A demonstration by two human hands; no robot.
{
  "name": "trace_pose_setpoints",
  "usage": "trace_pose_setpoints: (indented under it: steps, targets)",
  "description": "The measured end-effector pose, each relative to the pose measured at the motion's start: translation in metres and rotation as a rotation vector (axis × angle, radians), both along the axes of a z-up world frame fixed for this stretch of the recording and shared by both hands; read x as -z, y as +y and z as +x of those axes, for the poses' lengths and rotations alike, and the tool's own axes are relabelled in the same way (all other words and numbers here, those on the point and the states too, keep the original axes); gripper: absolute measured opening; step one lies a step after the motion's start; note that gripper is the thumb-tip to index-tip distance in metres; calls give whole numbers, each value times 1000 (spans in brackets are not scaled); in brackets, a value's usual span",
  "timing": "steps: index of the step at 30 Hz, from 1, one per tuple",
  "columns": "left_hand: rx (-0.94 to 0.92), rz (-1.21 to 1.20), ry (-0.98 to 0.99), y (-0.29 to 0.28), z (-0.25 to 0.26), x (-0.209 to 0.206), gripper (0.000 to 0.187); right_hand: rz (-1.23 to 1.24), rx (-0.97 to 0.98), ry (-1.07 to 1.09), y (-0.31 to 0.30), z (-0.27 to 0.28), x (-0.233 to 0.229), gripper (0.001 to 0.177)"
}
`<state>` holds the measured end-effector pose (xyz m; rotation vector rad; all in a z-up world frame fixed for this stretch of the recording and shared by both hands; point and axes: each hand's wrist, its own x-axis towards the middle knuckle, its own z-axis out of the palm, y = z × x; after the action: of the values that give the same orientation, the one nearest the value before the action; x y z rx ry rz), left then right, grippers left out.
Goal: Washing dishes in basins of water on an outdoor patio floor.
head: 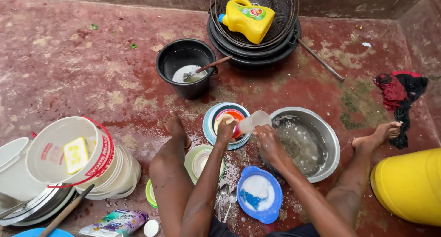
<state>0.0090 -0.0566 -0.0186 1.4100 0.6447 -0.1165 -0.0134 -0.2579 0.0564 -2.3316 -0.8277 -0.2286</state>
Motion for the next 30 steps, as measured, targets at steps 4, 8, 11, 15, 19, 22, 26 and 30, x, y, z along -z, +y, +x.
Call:
trace_pose_setpoints:
  steps: [4, 8, 11, 15, 19, 22, 26, 30]
  targets:
    - [19, -439, 192, -5, -10, 31, 89, -34, -7, 313, 15, -3, -9, 14]
    - [42, -705, -16, 0, 0, 80, 97, -23, -109, -29, 15, -3, 11, 21]
    - [-42, -780, -202, 11, 10, 89, 84, 142, -150, 20, 15, -3, 18, 21]
    - [-299, -556, -163, 33, 13, 62, 66, 554, 319, 406, -1, 7, 30, 46]
    - [-428, -579, -107, 54, 13, 85, 61, 912, 801, 1033, -137, 72, 285, 54]
    - [-465, -593, -125, 60, 11, 90, 60, 1218, 1079, 1424, -187, 96, 384, 63]
    - [-455, -555, -66, 55, 5, 79, 56, 1499, 680, 1500, -202, 88, 418, 43]
    - [-447, -557, -66, 48, 14, 96, 52, 1445, -77, 1453, -117, 94, 265, 23]
